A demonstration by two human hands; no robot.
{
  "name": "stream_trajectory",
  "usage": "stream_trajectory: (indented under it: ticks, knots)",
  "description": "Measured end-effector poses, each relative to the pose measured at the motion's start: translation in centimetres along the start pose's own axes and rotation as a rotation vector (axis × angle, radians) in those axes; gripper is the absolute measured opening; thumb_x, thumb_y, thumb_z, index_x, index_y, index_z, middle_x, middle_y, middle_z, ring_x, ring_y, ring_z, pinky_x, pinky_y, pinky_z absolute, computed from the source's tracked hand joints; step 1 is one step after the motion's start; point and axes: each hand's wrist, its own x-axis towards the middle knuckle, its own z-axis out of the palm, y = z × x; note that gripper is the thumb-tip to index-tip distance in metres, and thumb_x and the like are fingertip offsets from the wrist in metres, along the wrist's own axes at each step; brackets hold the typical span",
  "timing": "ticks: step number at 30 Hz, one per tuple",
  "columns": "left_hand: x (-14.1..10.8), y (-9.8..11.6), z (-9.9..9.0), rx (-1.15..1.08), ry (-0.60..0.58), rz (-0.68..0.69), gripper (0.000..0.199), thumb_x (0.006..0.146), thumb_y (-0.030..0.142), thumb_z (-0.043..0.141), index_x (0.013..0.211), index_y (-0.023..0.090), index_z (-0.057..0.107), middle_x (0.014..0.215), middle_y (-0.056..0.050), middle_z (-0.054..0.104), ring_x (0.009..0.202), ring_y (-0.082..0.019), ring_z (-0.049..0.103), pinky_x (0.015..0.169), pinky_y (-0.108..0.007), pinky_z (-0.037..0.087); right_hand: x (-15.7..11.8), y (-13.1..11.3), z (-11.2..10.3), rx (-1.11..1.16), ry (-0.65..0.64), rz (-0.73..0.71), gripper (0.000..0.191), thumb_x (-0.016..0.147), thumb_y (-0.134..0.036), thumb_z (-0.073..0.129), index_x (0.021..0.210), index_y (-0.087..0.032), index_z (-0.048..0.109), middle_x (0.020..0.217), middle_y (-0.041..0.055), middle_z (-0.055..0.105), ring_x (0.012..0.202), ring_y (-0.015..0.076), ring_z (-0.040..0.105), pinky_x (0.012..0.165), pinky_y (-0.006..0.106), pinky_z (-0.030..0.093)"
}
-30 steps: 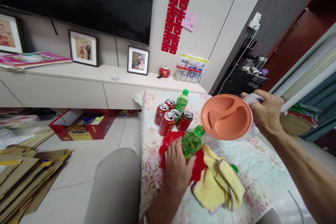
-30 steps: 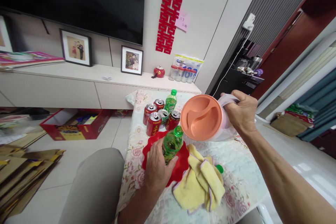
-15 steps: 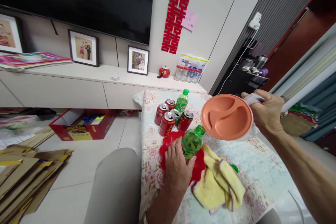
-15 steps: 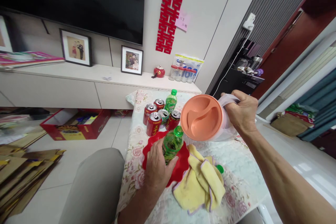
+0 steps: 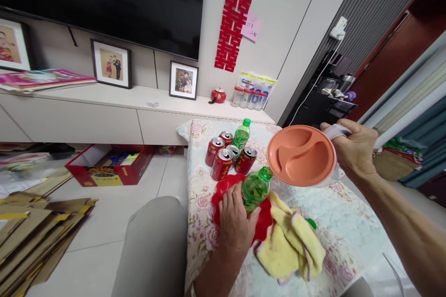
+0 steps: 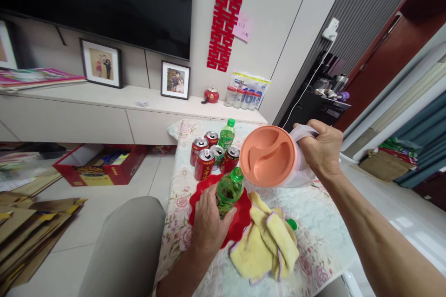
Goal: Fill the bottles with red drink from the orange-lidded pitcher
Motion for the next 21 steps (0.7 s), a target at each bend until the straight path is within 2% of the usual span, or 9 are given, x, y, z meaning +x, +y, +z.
stream_trajectory:
  ticks: [21]
  knots:
    - [0.05,-0.01,-0.04,0.027,0.005,0.018,0.070,0.076,0.019,0.077,0.137,0.014,0.044,0.128,-0.017,0.065,0.116,-0.034,0.063,0.096,-0.051,0.053,-0.04,-0.16,-0.06,0.007,-0.006,0.001,0.043,0.074,-0.038,0.065,0.050,-0.021,0.034,0.056,-0.0061,0.023,0.055,0.0080,0.023,0.046,0.025,0.016]
